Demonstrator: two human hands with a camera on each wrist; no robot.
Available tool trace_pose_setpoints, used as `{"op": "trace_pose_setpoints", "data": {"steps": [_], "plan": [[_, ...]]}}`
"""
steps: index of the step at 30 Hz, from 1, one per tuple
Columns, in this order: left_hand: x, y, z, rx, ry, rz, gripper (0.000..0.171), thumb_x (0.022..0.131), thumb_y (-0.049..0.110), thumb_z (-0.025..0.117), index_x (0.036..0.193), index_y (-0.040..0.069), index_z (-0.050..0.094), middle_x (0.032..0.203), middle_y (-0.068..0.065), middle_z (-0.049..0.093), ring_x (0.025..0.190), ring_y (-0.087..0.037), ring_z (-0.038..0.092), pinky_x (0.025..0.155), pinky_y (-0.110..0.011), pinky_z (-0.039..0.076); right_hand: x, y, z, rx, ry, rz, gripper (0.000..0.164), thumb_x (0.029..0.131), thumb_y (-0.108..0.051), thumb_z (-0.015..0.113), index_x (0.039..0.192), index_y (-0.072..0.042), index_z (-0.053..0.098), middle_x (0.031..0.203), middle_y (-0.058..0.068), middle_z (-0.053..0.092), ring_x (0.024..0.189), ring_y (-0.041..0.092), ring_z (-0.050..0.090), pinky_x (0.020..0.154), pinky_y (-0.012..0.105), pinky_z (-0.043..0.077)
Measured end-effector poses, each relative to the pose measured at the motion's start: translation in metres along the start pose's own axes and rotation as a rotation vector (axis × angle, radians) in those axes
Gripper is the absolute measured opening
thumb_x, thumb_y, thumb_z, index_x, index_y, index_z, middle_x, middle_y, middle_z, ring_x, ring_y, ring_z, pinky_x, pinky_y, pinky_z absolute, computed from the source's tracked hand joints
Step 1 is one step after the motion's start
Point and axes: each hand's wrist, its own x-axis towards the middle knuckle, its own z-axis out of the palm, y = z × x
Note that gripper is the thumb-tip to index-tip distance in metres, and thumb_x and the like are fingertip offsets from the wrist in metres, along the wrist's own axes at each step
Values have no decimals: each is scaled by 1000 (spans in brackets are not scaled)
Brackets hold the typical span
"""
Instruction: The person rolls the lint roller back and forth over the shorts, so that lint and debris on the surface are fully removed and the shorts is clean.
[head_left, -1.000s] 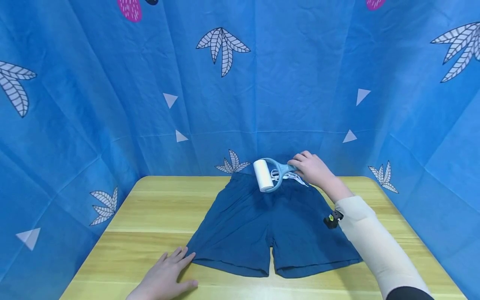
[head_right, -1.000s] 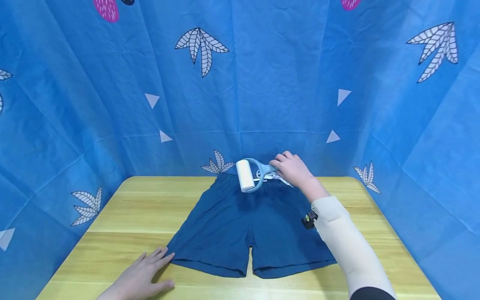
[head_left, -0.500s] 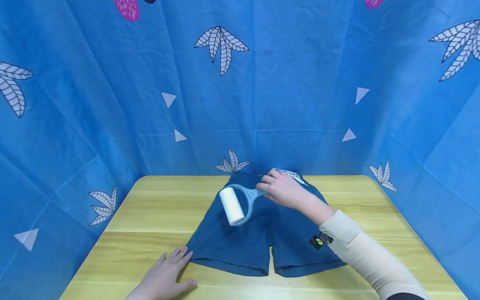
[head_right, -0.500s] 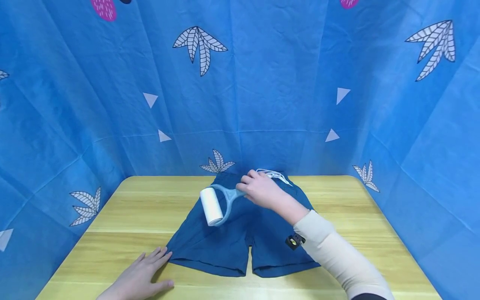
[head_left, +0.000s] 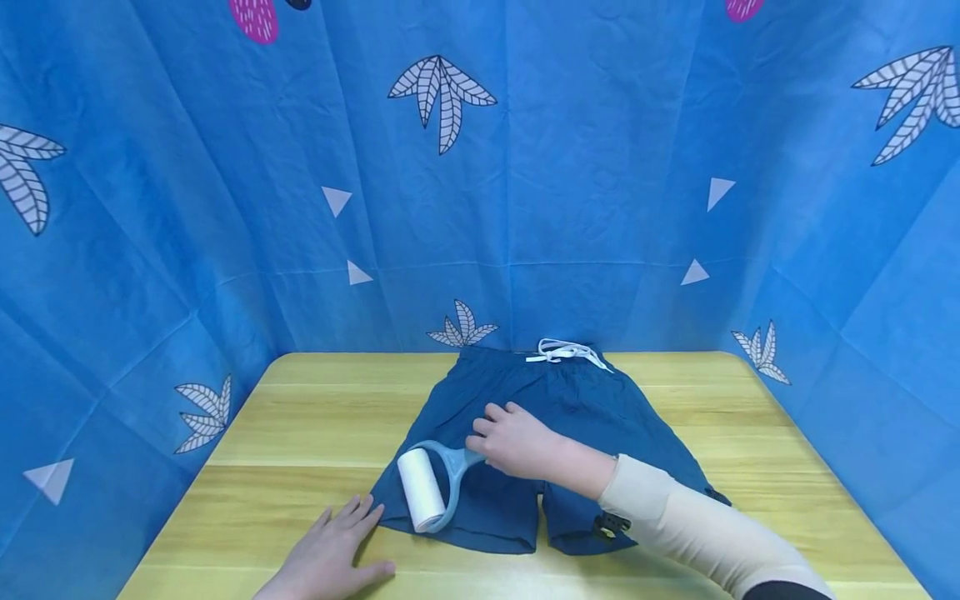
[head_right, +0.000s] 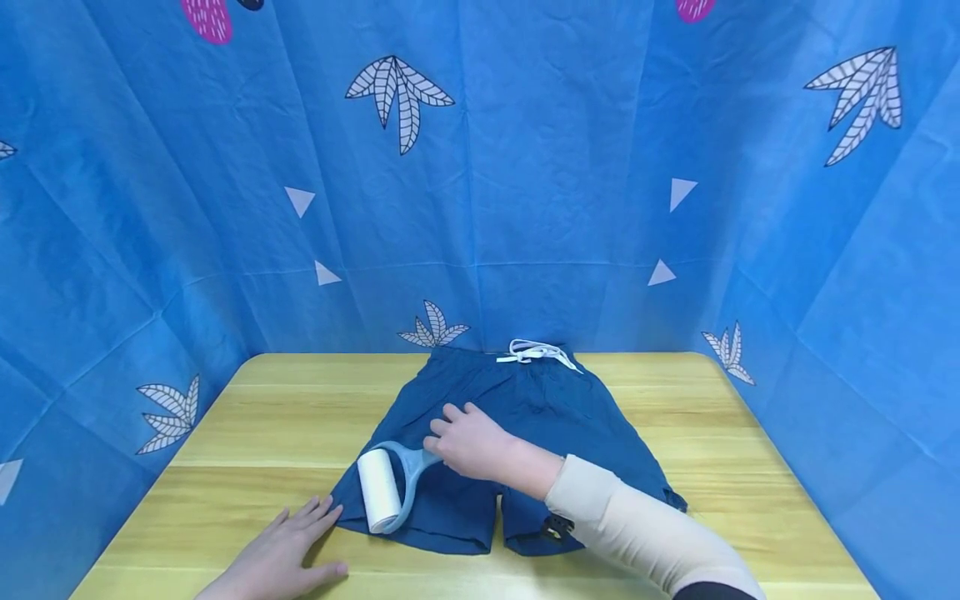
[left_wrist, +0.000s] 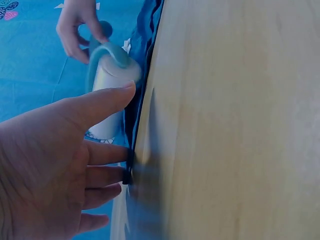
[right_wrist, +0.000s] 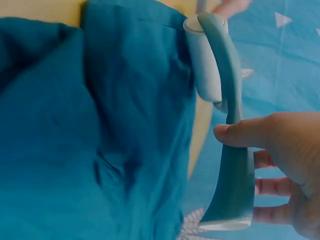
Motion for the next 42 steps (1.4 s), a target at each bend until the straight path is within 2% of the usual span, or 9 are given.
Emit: {"op": "trace_pose_setpoints", "data": {"steps": [5,10,16,21,30,38,42], "plan": [[0,0,1,16,7,-3,91,78,72,62,142,9,51,151,-17,44,143,-40,34,113,-68,23,-4,-7,9,76,-58,23,30,88,-39,71,117,-28,67,109,-6,68,90,13,57,68,21,51],[2,1,0,30,-3,-12,92,77,73,61,141,8,51,151,-17,44,143,-41,34,113,-69,24,-20,-7,15,161,-84,64,30,88,-37,71,116,-26,67,106,-4,68,87,13,56,68,21,51],[4,4,-1,16,-14,-7,95,76,77,59,143,10,50,153,-16,42,143,-40,34,113,-69,23,-51,4,21,186,-36,103,30,87,-34,73,115,-23,68,103,-1,68,86,15,57,69,25,53],[3,5,-1,7,-23,2,95,76,77,59,143,10,49,153,-16,41,144,-39,34,113,-68,24,-87,20,25,208,-13,132,31,85,-28,75,114,-20,69,97,-1,67,84,15,56,68,27,52],[-1,5,-4,6,-6,7,94,77,75,60,143,8,49,153,-17,40,144,-40,33,113,-68,24,-149,42,25,217,43,216,30,78,-20,81,107,-16,72,87,-2,62,76,13,49,59,25,44],[0,2,-3,9,0,22,94,77,75,59,143,9,49,153,-16,41,144,-40,33,113,-68,24,-174,50,21,248,57,253,31,76,-18,82,105,-15,73,85,-5,59,72,11,44,55,22,38],[-1,0,-2,6,-4,19,94,77,76,58,144,10,49,154,-16,40,144,-40,33,113,-68,23,-182,56,23,320,88,262,31,75,-16,83,105,-15,73,87,-6,61,74,8,45,58,22,40]]}}
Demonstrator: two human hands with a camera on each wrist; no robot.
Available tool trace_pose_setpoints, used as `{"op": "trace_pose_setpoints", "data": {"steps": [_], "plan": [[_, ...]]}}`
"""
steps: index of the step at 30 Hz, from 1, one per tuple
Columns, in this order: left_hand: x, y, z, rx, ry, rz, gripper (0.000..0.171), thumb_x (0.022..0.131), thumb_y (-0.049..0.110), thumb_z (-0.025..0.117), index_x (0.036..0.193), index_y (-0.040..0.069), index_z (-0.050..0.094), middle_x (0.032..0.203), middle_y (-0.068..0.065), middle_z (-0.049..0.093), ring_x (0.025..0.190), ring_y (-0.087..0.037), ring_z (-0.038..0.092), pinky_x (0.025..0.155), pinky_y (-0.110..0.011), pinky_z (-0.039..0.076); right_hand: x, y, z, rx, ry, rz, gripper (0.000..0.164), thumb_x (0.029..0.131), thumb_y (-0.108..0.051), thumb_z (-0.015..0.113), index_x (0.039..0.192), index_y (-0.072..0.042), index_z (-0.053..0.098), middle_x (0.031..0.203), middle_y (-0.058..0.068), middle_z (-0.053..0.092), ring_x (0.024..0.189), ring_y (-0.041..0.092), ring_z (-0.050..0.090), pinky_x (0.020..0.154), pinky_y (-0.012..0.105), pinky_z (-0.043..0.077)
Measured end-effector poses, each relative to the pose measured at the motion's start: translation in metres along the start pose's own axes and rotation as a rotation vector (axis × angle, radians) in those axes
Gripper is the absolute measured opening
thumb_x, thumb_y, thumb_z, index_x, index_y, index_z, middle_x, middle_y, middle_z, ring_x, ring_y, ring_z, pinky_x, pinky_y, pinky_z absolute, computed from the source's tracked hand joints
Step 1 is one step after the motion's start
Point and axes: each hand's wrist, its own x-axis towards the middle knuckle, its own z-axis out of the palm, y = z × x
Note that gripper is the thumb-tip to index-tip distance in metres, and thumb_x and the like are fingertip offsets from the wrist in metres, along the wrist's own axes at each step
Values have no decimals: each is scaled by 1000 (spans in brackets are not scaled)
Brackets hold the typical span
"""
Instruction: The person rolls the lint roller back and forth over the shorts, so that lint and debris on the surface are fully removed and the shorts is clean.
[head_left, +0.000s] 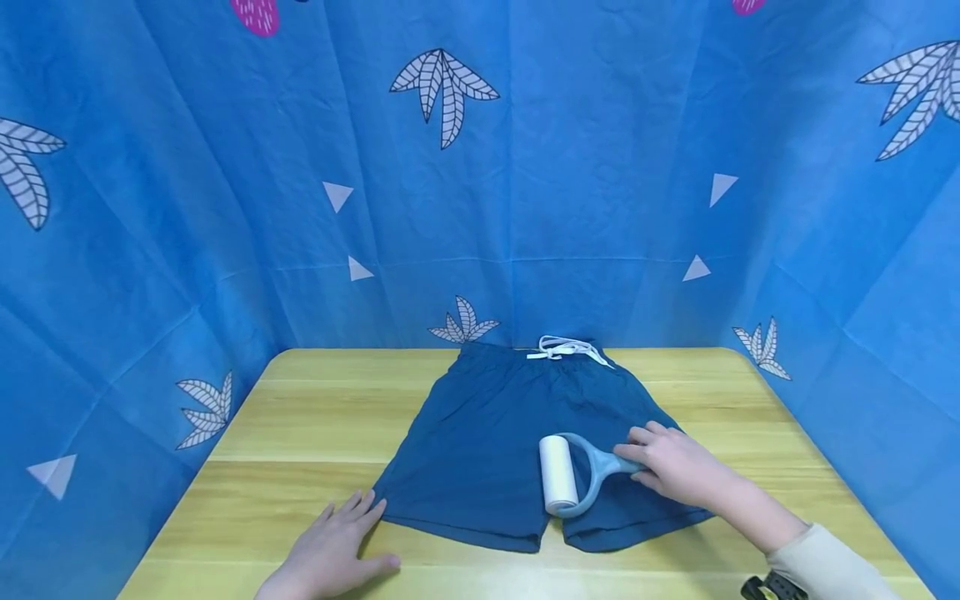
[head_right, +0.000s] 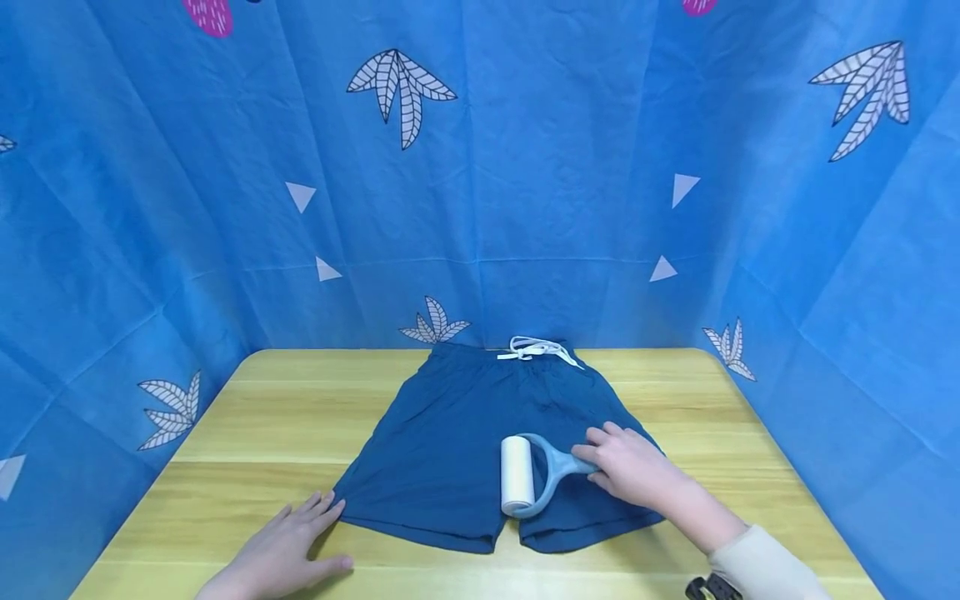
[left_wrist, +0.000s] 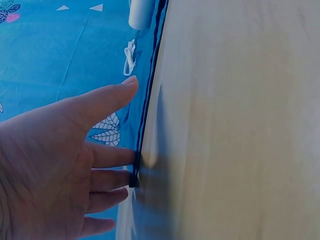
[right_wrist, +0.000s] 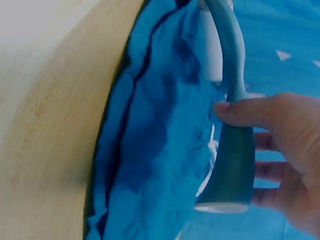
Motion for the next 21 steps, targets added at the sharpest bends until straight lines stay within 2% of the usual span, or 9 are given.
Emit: {"op": "trace_pose_setpoints", "data": {"steps": [4,7,14,21], "plan": [[0,-1,1,-7,-3,-4,95,77,76,58,144,9,48,154,-17,40,144,-41,33,113,-69,23,-2,8,-5,82,52,-10,33,74,-13,83,106,-14,74,91,-6,64,77,7,48,60,22,44],[-1,-1,1,-11,2,-2,94,77,75,59,143,8,49,153,-18,40,144,-41,33,113,-69,23,-1,13,-12,96,103,-17,35,73,-12,83,107,-14,74,92,-5,65,77,6,49,60,21,45],[-2,0,1,-16,7,-5,93,77,73,61,142,8,50,152,-18,41,143,-41,33,113,-68,24,12,21,-32,53,215,-14,40,71,-11,85,109,-15,73,96,-4,67,80,11,54,62,25,48],[-1,0,2,-9,7,-8,94,77,73,61,142,8,50,153,-18,41,144,-41,33,113,-69,23,43,27,-45,-4,193,33,37,75,-13,83,110,-12,73,97,2,69,86,19,59,69,35,53]]}}
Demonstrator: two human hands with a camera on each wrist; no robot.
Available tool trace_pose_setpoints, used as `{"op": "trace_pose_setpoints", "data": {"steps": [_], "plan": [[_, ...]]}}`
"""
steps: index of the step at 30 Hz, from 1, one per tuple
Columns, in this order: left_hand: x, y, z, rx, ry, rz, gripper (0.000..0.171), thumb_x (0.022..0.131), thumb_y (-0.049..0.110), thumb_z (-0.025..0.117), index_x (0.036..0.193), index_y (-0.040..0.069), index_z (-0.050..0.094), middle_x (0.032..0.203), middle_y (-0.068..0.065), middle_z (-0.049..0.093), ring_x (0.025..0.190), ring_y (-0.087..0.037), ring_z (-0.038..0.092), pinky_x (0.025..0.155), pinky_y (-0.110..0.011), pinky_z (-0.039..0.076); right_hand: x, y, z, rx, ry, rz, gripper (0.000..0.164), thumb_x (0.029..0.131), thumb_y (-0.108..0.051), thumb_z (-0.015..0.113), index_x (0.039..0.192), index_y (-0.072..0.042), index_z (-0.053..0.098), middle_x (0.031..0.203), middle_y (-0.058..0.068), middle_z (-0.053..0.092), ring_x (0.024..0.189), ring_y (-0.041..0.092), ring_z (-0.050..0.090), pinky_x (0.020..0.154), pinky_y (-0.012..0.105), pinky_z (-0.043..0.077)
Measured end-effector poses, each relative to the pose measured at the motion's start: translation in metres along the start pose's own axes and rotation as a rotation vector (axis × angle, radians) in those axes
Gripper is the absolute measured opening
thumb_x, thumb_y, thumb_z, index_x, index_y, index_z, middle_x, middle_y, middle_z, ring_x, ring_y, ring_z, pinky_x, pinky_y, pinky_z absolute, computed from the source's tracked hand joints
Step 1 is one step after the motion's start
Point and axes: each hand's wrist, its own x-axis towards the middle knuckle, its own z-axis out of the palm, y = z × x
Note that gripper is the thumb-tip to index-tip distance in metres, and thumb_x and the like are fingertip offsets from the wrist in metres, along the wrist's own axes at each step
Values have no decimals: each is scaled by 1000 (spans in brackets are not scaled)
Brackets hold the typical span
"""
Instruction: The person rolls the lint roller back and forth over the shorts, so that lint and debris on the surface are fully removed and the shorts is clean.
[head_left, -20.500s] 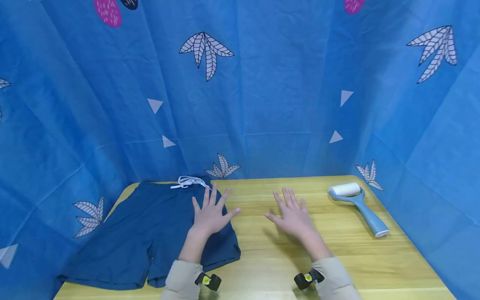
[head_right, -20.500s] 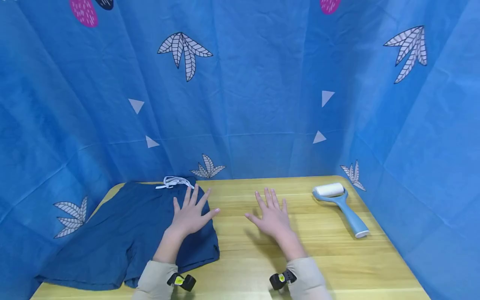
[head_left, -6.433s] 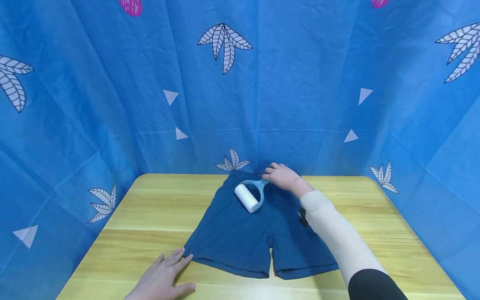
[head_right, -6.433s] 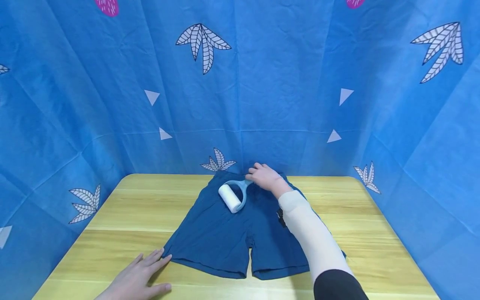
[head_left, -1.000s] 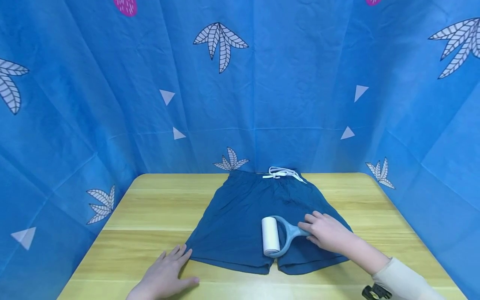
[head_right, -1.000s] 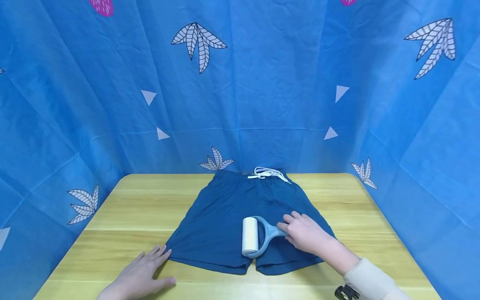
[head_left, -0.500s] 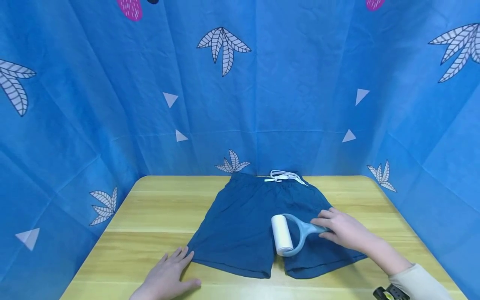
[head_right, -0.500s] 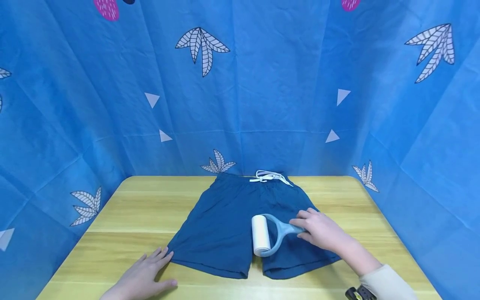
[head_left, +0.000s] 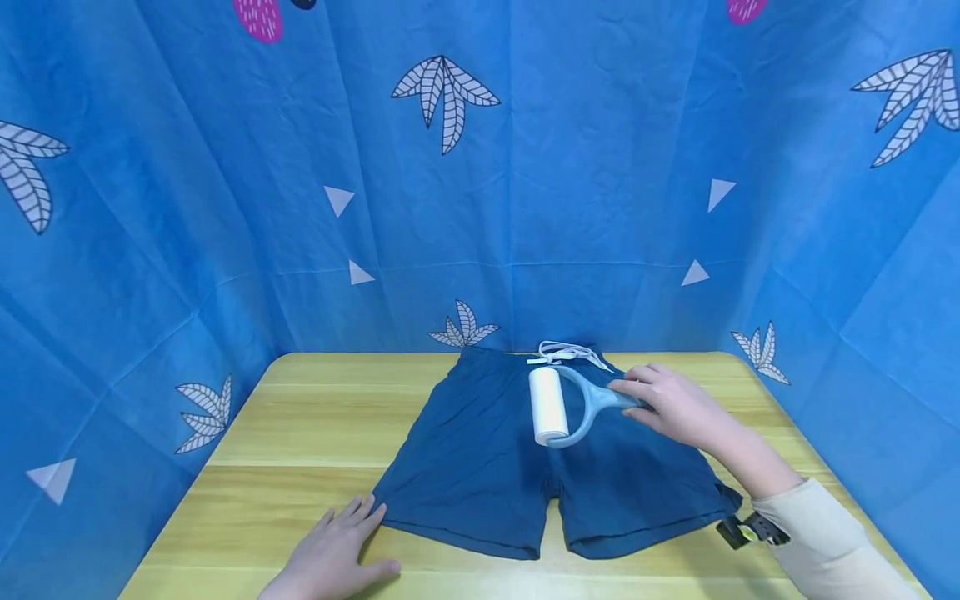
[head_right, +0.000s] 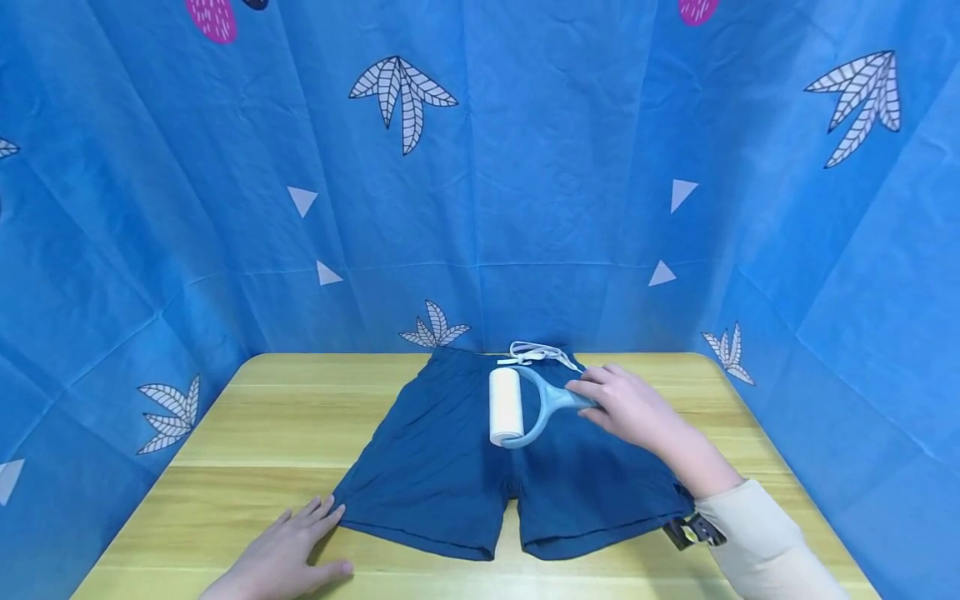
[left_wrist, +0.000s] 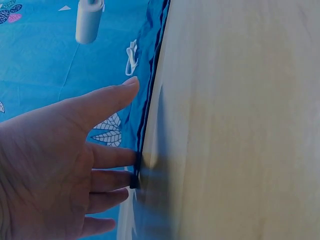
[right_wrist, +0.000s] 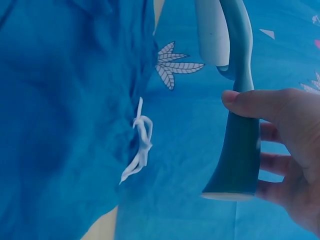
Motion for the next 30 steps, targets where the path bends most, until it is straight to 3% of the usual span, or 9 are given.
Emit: {"op": "trace_pose_setpoints", "data": {"steps": [9,17,22,30], "plan": [[1,-1,0,-5,-7,-9,94,77,74,61,143,9,50,153,-17,41,144,-41,33,113,-68,23,48,-1,17,-47,-44,18,38,80,-21,80,116,-13,71,101,4,69,88,20,57,70,33,51],[1,-1,0,2,-7,-2,93,77,74,60,143,9,50,153,-17,41,143,-41,33,113,-69,24,91,-9,48,-70,-59,-1,35,82,-22,79,115,-14,71,96,2,66,81,19,53,64,31,47],[2,-1,1,-3,-14,-10,93,77,74,60,143,9,50,153,-17,41,143,-41,33,113,-68,24,113,-18,73,-99,-123,59,29,86,-22,75,114,-17,71,95,2,65,78,19,49,61,30,46],[2,0,0,-2,-16,-18,93,77,73,61,142,7,50,152,-18,42,143,-41,34,113,-68,24,142,-22,110,-111,-212,138,27,91,-21,70,117,-16,70,100,6,66,85,23,54,70,38,51]]}}
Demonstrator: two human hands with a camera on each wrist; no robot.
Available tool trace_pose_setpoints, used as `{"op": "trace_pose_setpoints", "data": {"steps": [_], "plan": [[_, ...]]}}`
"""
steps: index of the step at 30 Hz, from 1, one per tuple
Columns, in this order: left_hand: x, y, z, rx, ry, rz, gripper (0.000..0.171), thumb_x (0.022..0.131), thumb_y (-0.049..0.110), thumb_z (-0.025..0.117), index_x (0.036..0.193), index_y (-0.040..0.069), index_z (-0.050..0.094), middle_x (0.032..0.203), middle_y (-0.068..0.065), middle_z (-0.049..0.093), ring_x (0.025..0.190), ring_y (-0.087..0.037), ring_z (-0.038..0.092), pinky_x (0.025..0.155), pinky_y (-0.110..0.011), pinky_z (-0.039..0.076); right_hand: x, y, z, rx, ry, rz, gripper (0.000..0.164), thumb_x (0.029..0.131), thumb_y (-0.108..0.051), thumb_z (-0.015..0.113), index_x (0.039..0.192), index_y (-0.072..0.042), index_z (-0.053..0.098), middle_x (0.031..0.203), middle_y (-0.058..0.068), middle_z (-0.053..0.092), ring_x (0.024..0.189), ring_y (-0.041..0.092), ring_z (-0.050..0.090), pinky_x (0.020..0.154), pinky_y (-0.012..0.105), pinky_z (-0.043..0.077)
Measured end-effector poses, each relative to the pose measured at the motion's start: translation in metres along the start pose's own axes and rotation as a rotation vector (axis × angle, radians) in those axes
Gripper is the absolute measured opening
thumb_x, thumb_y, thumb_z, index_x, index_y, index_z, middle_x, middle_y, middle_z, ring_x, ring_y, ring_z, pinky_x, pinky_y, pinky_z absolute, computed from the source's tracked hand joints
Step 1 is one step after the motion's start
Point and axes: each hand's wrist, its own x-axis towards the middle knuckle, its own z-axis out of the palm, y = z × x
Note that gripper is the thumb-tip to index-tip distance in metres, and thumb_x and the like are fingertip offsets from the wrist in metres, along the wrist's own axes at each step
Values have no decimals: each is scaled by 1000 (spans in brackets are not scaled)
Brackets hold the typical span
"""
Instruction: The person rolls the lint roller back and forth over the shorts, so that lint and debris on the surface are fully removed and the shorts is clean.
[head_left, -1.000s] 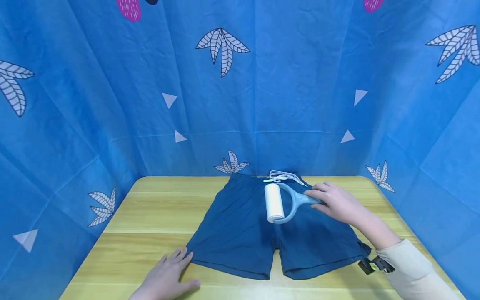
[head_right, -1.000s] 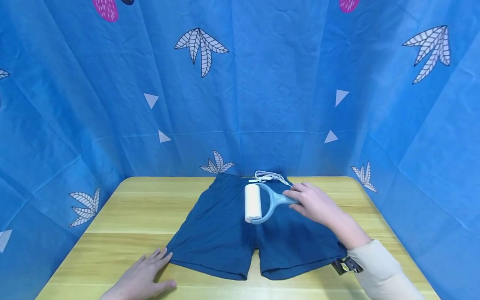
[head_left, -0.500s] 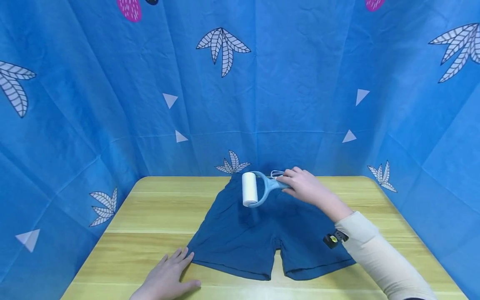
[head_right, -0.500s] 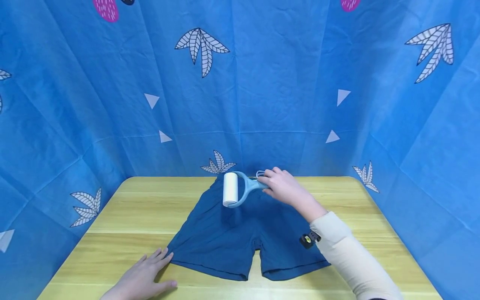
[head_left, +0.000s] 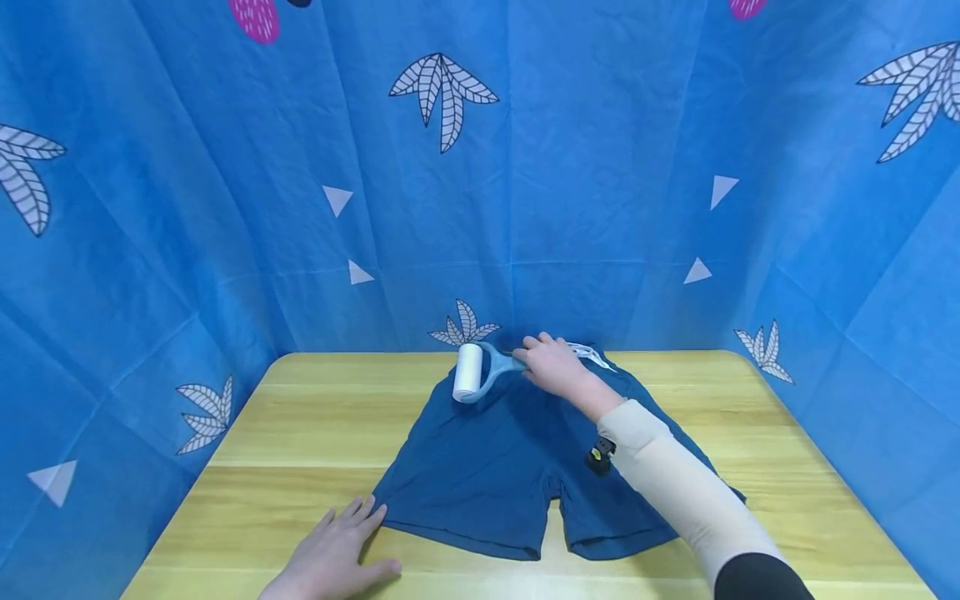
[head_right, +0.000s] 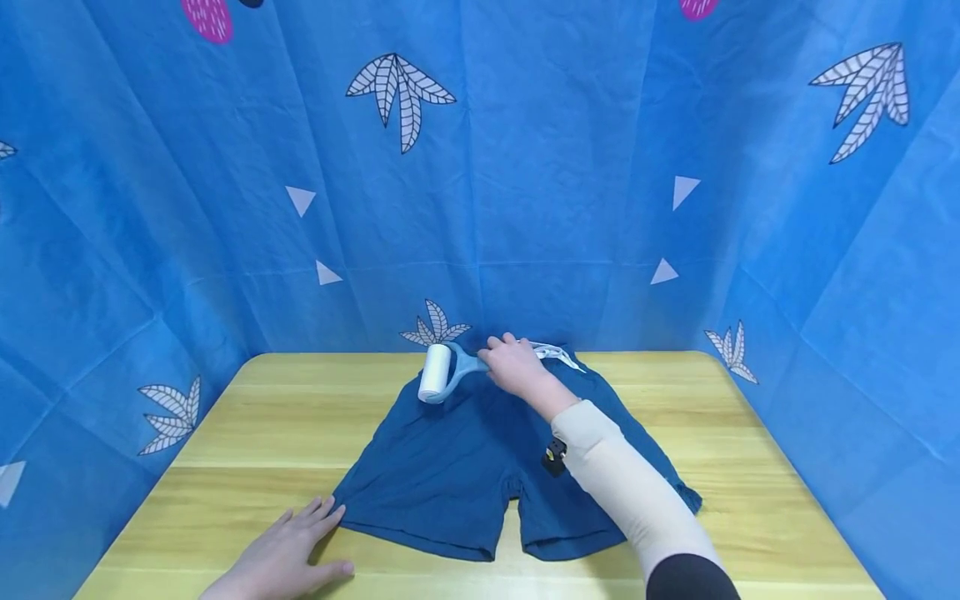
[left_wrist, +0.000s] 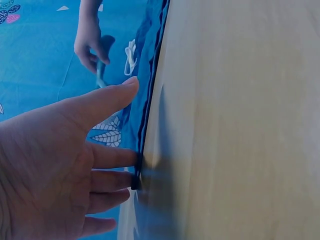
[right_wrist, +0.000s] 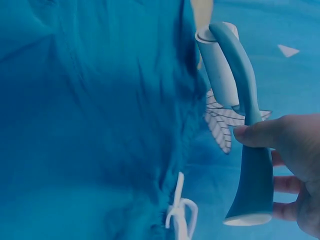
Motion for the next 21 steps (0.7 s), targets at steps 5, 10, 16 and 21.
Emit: {"op": "trace_pose_setpoints", "data": {"steps": [5,10,16,21], "plan": [[2,2,-3,7,-4,-7,93,76,73,62,141,7,51,151,-18,43,143,-41,35,113,-67,24,11,0,13,-20,-58,12,25,92,-20,68,116,-15,71,101,7,67,85,23,56,73,39,55],[1,2,-3,0,-6,-10,93,76,72,63,141,7,51,151,-19,43,142,-42,35,113,-67,24,11,3,15,-10,-89,-8,24,92,-18,68,115,-14,71,101,7,67,85,22,55,74,39,55],[-1,0,-2,-4,3,4,92,77,72,62,141,7,51,151,-19,43,142,-42,35,113,-67,25,2,20,11,1,-98,-17,26,91,-17,69,116,-16,71,97,7,65,84,22,54,72,38,52],[-1,0,-2,-17,9,17,93,78,72,61,142,6,50,151,-20,42,142,-43,35,113,-67,25,-17,49,7,13,-128,7,26,87,-16,73,113,-15,73,94,7,64,84,24,56,71,42,52]]}}
